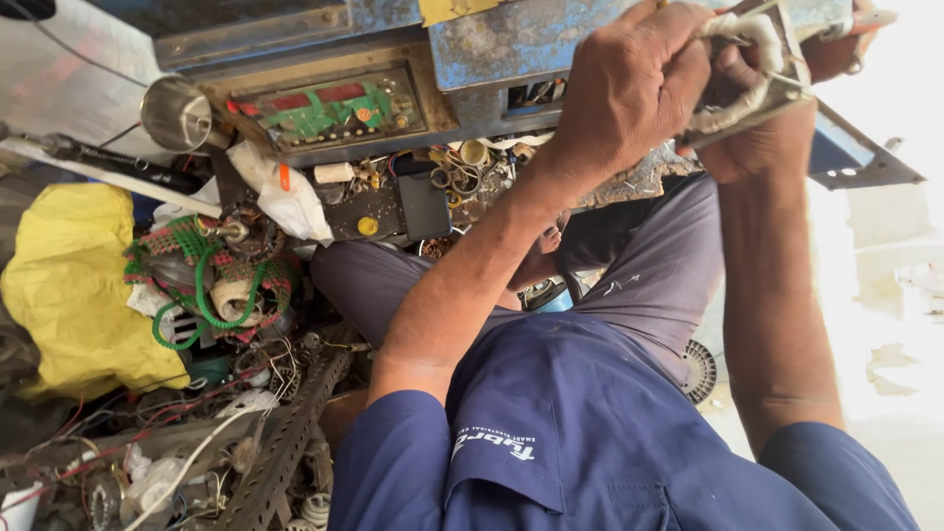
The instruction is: The person sits at a cluttered workbench and works on a transformer coil, guiding copper wire around the bobbin by hand and taping the windings. They use scissors to trim wire, then place the coil in a bench winding machine and turn it while adjusting the wire, before setting the coil back on the bench.
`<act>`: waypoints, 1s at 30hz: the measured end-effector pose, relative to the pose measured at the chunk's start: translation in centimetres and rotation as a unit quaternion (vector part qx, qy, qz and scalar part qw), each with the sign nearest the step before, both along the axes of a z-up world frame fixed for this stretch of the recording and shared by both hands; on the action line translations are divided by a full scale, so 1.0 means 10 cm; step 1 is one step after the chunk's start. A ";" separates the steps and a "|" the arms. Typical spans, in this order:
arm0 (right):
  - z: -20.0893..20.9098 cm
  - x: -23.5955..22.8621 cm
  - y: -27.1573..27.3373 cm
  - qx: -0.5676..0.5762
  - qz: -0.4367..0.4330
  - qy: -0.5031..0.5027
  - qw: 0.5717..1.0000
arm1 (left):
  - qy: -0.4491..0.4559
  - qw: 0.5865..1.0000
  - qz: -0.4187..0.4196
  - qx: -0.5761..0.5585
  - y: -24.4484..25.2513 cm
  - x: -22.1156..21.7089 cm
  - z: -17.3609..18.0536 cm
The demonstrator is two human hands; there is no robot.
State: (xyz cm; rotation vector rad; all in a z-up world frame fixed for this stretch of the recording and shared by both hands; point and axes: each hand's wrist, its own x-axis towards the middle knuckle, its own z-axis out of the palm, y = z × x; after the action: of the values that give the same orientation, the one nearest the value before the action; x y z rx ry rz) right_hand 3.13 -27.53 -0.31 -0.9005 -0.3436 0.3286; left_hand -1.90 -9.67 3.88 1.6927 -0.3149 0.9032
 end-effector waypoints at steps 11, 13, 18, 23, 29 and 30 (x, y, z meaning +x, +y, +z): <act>0.38 -0.23 0.03 -0.015 0.059 -0.016 0.998 | 0.049 0.997 -0.065 0.018 0.18 -0.12 0.21; 0.18 -0.17 -0.09 -0.016 0.057 -0.013 0.998 | 0.068 0.993 -0.088 0.035 0.19 -0.09 0.08; -0.03 -0.16 -0.14 -0.032 0.010 -0.017 0.999 | 0.097 0.985 -0.132 0.045 0.24 -0.06 0.03; 0.03 -0.15 -0.08 0.003 0.017 -0.021 1.000 | 0.082 0.990 -0.105 0.040 0.16 -0.05 0.02; 0.26 -0.20 -0.03 -0.029 0.074 0.004 0.997 | 0.059 0.989 -0.099 0.088 0.20 -0.10 0.19; 0.26 -0.20 -0.01 -0.028 0.071 0.004 0.997 | 0.058 0.989 -0.102 0.089 0.20 -0.08 0.14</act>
State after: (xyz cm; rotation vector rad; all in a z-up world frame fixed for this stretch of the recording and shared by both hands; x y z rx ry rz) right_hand 1.09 -27.64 2.26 -0.9317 -0.3943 0.4743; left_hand -2.74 -7.69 5.26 1.8309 -0.4922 0.6390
